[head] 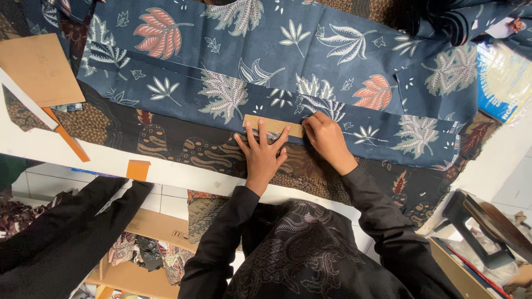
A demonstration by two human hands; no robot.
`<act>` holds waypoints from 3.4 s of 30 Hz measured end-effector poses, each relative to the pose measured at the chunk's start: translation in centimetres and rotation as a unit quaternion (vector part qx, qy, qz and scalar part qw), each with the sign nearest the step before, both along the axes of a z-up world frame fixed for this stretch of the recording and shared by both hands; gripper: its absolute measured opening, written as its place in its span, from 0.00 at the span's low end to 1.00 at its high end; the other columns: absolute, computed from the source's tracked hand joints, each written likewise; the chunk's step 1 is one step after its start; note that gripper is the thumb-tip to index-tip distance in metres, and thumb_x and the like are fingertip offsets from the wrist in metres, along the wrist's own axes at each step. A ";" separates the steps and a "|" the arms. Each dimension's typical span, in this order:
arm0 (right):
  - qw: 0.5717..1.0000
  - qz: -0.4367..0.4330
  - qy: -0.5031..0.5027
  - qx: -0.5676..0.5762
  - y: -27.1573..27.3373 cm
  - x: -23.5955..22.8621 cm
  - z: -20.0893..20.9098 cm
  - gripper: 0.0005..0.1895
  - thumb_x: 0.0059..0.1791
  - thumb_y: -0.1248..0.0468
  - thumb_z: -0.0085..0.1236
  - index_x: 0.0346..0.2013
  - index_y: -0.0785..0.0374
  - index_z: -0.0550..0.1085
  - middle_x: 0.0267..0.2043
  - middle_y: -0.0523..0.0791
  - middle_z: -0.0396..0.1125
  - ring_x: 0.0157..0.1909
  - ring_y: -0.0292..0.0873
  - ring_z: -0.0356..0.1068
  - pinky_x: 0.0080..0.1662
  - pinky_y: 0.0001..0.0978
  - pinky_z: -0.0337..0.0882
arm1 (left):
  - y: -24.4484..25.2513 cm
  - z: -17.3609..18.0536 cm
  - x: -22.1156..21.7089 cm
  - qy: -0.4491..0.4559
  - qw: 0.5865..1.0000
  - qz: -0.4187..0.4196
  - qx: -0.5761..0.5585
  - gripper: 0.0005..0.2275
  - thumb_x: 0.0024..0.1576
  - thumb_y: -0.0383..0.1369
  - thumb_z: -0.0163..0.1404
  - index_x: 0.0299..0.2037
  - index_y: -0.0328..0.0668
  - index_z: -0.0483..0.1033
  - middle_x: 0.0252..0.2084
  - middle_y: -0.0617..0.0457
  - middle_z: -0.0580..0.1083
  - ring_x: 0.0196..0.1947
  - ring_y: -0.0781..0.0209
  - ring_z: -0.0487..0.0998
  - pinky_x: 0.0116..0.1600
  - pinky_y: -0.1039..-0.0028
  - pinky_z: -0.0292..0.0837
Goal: The person unfolds a patterned fabric on a worktable, aligns it, and uses a cardboard template to mark or measure a section. They then use an iron to press the fabric along the marked area, smoothing it out. The person repeats the ironing process on different sections of the fabric.
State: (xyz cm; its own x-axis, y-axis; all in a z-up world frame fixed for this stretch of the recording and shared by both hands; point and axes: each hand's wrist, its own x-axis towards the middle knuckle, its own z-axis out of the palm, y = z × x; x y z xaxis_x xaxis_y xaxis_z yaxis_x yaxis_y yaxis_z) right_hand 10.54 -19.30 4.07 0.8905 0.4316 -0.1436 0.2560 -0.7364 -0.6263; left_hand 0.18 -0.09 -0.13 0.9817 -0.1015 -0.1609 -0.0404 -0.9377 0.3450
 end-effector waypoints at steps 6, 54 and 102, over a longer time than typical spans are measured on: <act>0.998 0.041 -0.028 -0.024 0.5 0.0 -0.7 0.04 0.47 0.72 0.60 0.36 0.69 0.75 0.36 0.51 0.68 0.37 0.56 0.72 0.38 0.44 0.72 | 0.0 0.0 0.0 -0.005 1.000 -0.002 0.002 0.25 0.60 0.48 0.51 0.70 0.81 0.63 0.73 0.34 0.50 0.73 0.21 0.46 0.66 0.18 0.42; 0.683 -0.337 0.379 0.525 -2.6 -8.6 -2.8 0.05 0.56 0.66 0.45 0.39 0.63 0.68 0.34 0.44 0.68 0.30 0.34 0.65 0.32 0.25 0.63 | -0.2 0.9 -1.1 0.005 0.999 0.021 -0.039 0.24 0.60 0.43 0.52 0.68 0.71 0.68 0.69 0.38 0.59 0.75 0.24 0.46 0.67 0.21 0.34; 0.995 0.006 -0.049 -0.087 9.2 -4.4 1.5 0.18 0.46 0.61 0.68 0.48 0.64 0.76 0.35 0.48 0.66 0.38 0.51 0.65 0.42 0.42 0.64 | 18.3 -0.4 4.5 -0.032 0.958 0.284 0.021 0.35 0.61 0.49 0.51 0.76 0.41 0.54 0.79 0.41 0.49 0.80 0.45 0.46 0.74 0.34 0.37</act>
State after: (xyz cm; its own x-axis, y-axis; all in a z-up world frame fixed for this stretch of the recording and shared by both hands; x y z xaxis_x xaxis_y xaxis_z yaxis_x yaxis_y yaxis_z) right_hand 6.12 -10.09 5.57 0.8988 0.4187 -0.1298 0.3189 -0.8277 -0.4618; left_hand 4.70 18.17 -0.57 0.8844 0.4576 -0.0916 0.4612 -0.8273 0.3208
